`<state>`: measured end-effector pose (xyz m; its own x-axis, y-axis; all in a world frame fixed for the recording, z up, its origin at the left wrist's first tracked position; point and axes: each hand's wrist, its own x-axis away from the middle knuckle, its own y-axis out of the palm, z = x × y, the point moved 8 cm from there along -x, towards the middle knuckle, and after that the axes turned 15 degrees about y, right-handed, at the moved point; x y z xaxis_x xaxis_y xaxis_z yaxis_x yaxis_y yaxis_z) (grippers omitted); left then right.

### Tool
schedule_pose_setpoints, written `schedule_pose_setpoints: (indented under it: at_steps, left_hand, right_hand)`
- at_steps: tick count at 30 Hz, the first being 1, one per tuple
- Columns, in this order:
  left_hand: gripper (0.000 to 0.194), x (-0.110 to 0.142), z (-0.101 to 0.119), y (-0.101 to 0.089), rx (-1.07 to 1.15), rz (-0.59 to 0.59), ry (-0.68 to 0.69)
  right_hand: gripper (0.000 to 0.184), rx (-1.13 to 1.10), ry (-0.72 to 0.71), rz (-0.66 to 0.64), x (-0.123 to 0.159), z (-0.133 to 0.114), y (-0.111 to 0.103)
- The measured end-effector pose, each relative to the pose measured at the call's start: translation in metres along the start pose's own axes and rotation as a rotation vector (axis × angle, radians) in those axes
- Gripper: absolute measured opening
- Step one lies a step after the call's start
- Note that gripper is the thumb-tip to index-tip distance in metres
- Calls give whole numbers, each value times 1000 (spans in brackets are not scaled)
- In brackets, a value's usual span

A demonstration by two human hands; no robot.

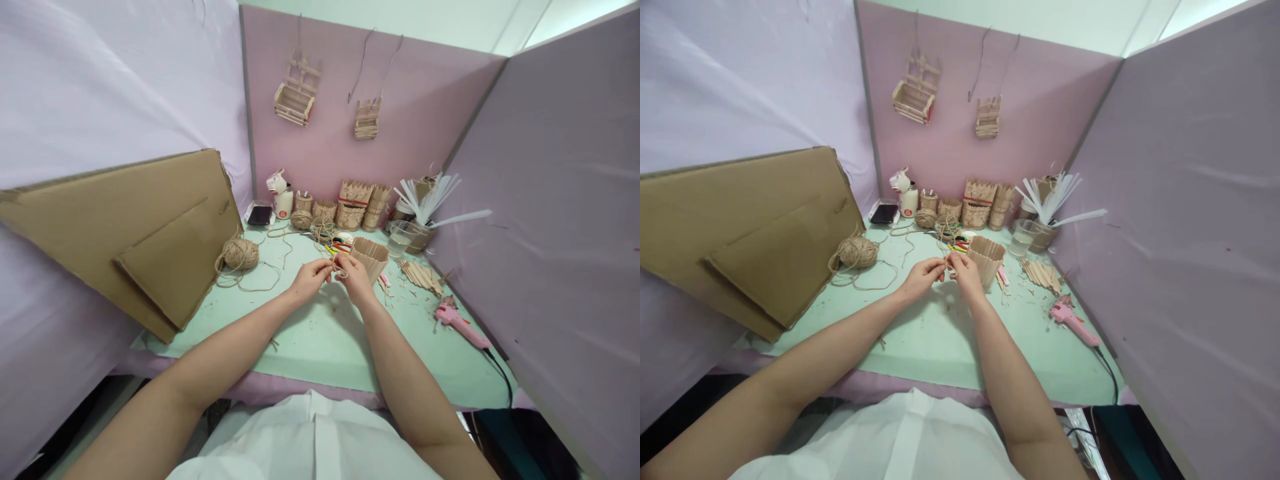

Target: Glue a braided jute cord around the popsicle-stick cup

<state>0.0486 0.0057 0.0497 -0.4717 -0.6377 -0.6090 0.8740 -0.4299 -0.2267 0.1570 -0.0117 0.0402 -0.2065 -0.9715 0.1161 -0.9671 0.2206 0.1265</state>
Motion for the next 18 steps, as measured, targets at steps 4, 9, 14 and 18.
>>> schedule_pose_setpoints:
  at_steps: [4,9,14,18]
  left_hand:
    - [23,-1,3,-1,-33,17,-7]
    - [20,-2,1,-3,-123,4,-9]
    - [19,-3,5,-1,-156,-54,40]
    - [19,-3,11,3,-110,-92,72]
  right_hand:
    - [31,33,-18,-130,4,-4,11]
    - [28,50,-91,-29,-2,-3,1]
    - [27,-104,-52,53,-7,6,-7]
    - [27,-185,-37,97,-8,8,-11]
